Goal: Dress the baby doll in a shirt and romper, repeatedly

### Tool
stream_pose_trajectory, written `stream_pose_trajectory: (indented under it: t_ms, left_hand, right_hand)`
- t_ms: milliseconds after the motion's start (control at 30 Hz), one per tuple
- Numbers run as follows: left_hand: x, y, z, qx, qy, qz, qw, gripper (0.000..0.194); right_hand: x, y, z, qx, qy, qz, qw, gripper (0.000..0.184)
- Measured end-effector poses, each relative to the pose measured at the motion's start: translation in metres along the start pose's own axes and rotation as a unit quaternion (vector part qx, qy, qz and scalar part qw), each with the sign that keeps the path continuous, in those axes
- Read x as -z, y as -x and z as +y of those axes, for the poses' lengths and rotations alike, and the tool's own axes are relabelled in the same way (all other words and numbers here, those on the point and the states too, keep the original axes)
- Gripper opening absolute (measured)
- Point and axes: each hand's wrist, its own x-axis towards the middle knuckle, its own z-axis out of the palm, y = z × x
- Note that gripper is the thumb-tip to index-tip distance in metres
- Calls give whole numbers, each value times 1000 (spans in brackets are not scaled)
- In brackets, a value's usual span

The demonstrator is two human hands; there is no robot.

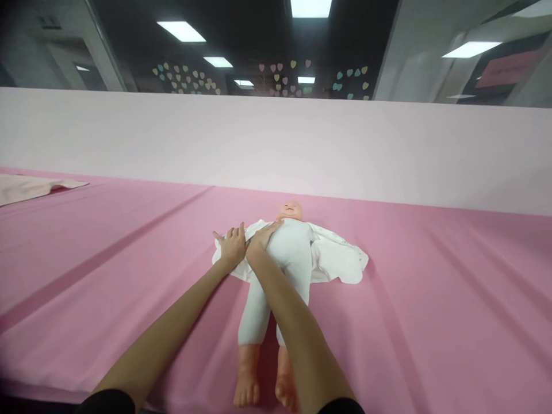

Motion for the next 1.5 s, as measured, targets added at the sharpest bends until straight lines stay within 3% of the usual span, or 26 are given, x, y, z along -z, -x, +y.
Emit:
stream_pose_trajectory:
  t_ms: [100, 200, 300, 367, 467, 533, 700, 833, 1100, 1267, 1500]
  left_hand:
    - [5, 8, -9, 53, 10, -11, 998, 54]
    - [12, 14, -12, 87, 54, -49, 994, 54]
    - [17, 18, -10, 93, 98, -41, 990, 53]
    - [18, 20, -8, 99, 123, -22, 987, 50]
    - [19, 21, -9, 102, 160, -1, 982, 46]
    - [19, 20, -11, 102, 181, 13, 978, 43]
    - [18, 16, -13, 96, 235, 53, 966, 35]
    - [18, 17, -12, 103, 301, 89, 944, 38]
    - [16, 19, -26, 186, 434, 96, 877, 44]
    - [15, 17, -36, 274, 400, 96, 869, 29]
    - [10, 17, -40, 280, 400, 81, 869, 30]
  right_hand:
    - [-2, 3, 0, -136, 52, 40, 989, 53]
    - [0, 9, -2, -143, 46, 38, 988, 57]
    - [-5, 16, -4, -112, 32, 41, 992, 59]
    - [-11, 20, -5, -80, 106, 63, 989, 55]
    - [-18, 24, -6, 9, 229, 86, 970, 46]
    - [-18, 24, -4, 79, 246, 85, 962, 43]
    - [-13, 23, 3, 153, 219, 75, 961, 40]
    - [-12, 16, 8, 129, 203, 62, 969, 35]
    - [-4, 4, 20, 73, 164, 66, 982, 31]
    - [3, 4, 28, 56, 112, 99, 987, 31]
    - [8, -5, 44, 2, -7, 171, 985, 30]
